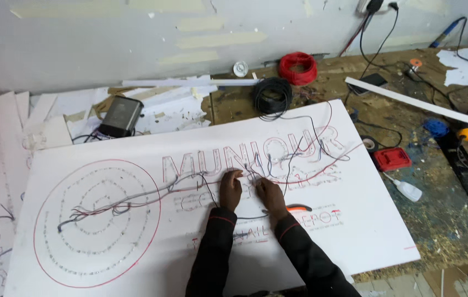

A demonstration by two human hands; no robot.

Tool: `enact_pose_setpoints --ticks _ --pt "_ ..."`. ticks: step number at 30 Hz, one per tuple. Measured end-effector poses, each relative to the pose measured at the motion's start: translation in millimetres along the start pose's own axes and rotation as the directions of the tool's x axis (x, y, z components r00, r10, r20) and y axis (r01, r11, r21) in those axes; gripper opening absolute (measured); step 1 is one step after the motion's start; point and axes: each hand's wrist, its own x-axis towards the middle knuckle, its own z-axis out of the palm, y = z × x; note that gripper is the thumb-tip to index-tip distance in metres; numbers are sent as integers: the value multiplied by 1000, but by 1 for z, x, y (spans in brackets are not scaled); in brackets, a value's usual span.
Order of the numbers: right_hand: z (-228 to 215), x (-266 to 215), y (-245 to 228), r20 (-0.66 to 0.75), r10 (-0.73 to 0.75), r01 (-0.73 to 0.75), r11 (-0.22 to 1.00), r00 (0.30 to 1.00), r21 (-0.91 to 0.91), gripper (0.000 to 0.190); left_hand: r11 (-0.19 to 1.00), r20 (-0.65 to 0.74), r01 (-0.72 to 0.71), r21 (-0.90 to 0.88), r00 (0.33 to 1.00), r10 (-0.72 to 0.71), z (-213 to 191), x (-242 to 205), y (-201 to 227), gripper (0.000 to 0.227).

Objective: The person is assembling a light-up sign by connecting wires to a white board with the text 'MUNIOUR COSMETICS' outlined in red. They use pliers to strip and twist wires, securing connections along the letter outlines.

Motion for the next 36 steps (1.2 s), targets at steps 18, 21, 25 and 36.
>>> enact_pose_setpoints --ticks 18,21,25,36 --pt "19 23 -7 -112 200 -195 979 973 55 30 995 53 -52 88 997 47 7 6 -8 42" --pt "-3 14 -15 -53 31 -42 972 998 -231 25 999 74 -8 36 997 5 2 5 -3 32" --pt "-23 4 -6 94 28 7 936 995 -353 27 997 60 71 42 995 -74 -4 -2 9 27" --pt "-85 -80 30 -139 296 -307 950 945 -59 28 924 393 -236 302 914 105 -63 -110 49 43"
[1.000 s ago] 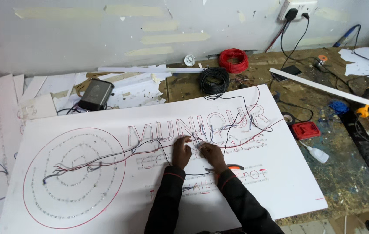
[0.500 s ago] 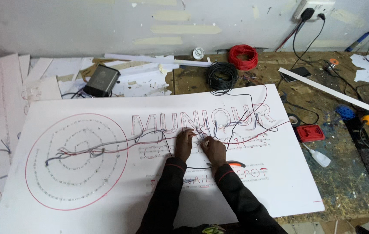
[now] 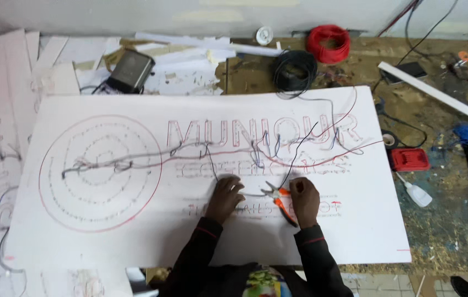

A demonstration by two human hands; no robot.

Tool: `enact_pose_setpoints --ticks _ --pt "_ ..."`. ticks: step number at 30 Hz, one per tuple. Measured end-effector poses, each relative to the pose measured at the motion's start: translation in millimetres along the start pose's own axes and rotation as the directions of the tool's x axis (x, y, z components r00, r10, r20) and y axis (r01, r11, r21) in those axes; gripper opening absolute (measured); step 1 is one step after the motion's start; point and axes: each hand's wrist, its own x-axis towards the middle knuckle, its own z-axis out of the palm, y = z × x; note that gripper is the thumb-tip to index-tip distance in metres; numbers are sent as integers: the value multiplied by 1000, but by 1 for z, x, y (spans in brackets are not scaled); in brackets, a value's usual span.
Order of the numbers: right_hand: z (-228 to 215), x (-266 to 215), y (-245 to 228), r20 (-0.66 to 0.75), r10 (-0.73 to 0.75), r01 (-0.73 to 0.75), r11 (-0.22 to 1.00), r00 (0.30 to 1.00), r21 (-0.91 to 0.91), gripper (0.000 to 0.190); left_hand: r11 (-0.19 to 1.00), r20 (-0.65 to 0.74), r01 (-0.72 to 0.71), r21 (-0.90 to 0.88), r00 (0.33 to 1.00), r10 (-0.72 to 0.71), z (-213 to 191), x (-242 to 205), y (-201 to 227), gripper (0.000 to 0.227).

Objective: The person is assembling a light-up sign by connecting wires to a white board with the text 'MUNIOUR COSMETICS' outlined in red. They use pliers to strip and twist wires, securing connections along the letter outlines.

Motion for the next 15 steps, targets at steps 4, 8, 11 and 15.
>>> enact_pose_setpoints --ticks 4,8,11,15 --pt "-4 12 -34 19 69 -69 998 997 -4 36 998 -32 -55 2 998 55 -42 23 3 19" --pt "27 3 -12 64 51 -50 998 997 -27 40 985 175 171 1 970 -168 -42 -15 -6 19" --pt "18 23 -37 46 20 -23 998 999 52 32 947 124 304 102 941 -315 -69 -7 -45 23" --pt "0 13 -56 137 -89 60 977 986 203 29 870 21 472 -146 880 -474 -130 -14 -50 14"
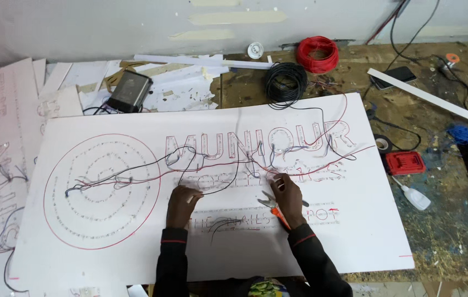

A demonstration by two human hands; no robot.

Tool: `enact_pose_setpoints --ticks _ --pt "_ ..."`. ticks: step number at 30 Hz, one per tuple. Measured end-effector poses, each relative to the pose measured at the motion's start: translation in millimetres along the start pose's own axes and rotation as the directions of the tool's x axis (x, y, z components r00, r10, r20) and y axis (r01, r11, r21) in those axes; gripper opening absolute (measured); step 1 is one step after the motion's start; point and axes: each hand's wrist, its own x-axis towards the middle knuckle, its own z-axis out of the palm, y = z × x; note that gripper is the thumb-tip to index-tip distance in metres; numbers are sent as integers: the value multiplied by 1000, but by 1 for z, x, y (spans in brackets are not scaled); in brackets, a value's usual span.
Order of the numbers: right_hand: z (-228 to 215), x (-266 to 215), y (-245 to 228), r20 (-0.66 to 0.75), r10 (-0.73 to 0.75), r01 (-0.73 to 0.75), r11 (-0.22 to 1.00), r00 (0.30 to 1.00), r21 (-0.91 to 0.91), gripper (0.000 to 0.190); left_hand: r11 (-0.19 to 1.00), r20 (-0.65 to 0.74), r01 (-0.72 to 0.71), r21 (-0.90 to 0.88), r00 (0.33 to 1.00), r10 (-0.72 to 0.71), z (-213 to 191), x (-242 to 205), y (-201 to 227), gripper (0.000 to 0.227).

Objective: The person is assembling a light-up sign by connecting wires to a white board with the text 'MUNIOUR COSMETICS' outlined in red. They use pliers to strip and twist wires, securing connections along the letter outlines.

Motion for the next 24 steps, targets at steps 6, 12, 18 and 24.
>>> enact_pose_setpoints --ticks 6,12,18,24 --pt "26 -17 -21 253 -180 2 817 951 577 42 936 84 -59 -348 992 94 -11 10 33 12" --pt "20 -21 -25 195 -157 -18 733 968 680 23 947 51 -301 -109 950 308 63 64 70 20" --pt "-11 89 47 -50 33 11 715 998 699 34 885 174 -271 -379 918 355 81 137 102 55" --pt "3 96 49 16 82 -70 719 997 692 30 961 314 -102 -257 932 182 136 198 45 12"
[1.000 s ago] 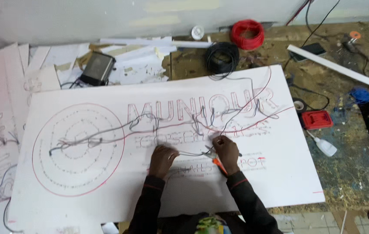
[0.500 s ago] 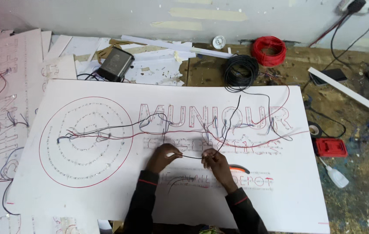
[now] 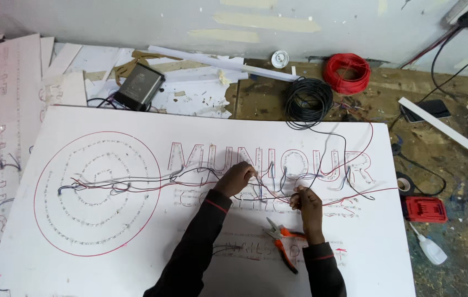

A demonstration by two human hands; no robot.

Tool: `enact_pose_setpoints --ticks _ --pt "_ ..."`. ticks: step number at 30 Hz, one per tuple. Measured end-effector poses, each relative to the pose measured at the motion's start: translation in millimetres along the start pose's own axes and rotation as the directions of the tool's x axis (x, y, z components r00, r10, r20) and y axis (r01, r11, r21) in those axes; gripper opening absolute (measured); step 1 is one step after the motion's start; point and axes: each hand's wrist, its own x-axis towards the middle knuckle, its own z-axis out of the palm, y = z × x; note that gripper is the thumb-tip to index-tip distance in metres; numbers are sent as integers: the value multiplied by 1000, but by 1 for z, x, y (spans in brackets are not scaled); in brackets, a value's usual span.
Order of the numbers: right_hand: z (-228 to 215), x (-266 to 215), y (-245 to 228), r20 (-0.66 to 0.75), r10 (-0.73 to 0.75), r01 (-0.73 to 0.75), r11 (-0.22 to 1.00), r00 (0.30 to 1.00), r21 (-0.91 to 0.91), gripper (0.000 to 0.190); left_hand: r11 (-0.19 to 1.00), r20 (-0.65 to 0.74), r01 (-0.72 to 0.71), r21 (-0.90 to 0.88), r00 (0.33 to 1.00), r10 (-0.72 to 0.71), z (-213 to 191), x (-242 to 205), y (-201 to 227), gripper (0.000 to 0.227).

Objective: The person is assembling a light-up sign by connecting wires to a white board with the text 'MUNIOUR COSMETICS' outlined in red. They use pliers to strip and twist wires, securing connections along the letter outlines.

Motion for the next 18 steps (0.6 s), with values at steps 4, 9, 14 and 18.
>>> enact_pose_setpoints --ticks 4,9,14,18 --pt "15 -14 -4 -13 -19 19 999 1000 -41 30 966 -41 176 189 984 -171 48 22 -67 13" --pt "18 -17 12 -53 -107 103 993 993 -60 29 960 16 275 53 961 -276 22 4 11 25" --pt "25 -22 -1 -88 -222 226 974 971 32 32 866 146 487 -115 870 -470 29 23 11 46" --pt "54 -25 -25 -23 -159 155 982 987 -108 32 919 52 393 -33 919 -391 -1 20 65 54"
